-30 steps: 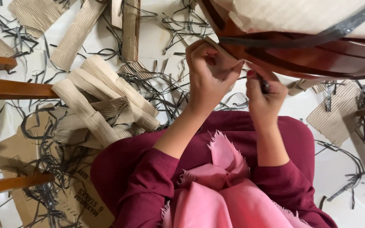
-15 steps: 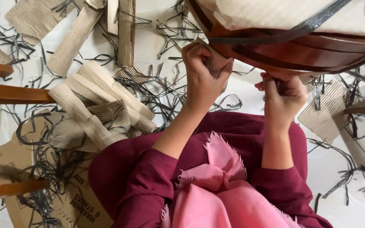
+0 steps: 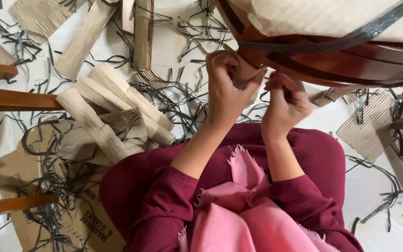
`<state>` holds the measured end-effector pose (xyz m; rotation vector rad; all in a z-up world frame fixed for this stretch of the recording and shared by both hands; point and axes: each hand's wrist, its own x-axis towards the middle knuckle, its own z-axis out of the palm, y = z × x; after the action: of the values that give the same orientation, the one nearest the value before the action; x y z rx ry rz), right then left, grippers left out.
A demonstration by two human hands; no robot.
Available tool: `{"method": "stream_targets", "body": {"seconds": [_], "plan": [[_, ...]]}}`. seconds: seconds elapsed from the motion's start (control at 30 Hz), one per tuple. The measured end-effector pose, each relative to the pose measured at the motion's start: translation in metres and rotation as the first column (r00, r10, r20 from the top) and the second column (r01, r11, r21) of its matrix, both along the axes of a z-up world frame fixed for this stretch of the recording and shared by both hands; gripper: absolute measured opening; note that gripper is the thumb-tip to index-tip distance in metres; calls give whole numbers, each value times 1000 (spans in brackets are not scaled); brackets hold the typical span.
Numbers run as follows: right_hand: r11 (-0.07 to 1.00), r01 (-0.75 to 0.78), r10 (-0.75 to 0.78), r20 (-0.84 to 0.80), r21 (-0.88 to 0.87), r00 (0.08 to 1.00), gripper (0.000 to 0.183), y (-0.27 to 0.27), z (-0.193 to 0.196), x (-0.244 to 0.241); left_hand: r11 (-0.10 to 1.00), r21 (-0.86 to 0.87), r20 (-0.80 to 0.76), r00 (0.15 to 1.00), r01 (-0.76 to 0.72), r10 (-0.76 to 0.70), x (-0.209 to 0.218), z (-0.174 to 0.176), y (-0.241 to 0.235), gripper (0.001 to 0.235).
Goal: Wrapping wooden chair legs with corrugated cardboard and securing them with plastic ties for protection.
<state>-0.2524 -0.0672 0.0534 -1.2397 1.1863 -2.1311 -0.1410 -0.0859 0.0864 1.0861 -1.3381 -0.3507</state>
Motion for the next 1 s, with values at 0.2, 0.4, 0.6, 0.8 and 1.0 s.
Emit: {"method": "stream_targets", "body": {"seconds": [0.2,0.4,0.6,0.8,1.0], "plan": [[996,86,-85,-43,26,995,9,-7,-10,23,992,15,-101,987,129,-127,13,-12,-7,50],[994,68,-69,9,90,998,17,-8,4,38,939,58,-467,841,339,-275,26,-22,-7,43],[970,-119,-41,620,214,783,19,-55,-99,-15,920,120,-645,733,373,-213,24,-41,-7,58],[919,-213,-53,636,333,770,17,-47,-95,-46,863,110,-655,689,493,-310,35,-56,-10,77],[933,-155,-58,557,326,828,37,-48,-112,-81,734,78,-596,622,675,-508,71,-83,-26,96]]}}
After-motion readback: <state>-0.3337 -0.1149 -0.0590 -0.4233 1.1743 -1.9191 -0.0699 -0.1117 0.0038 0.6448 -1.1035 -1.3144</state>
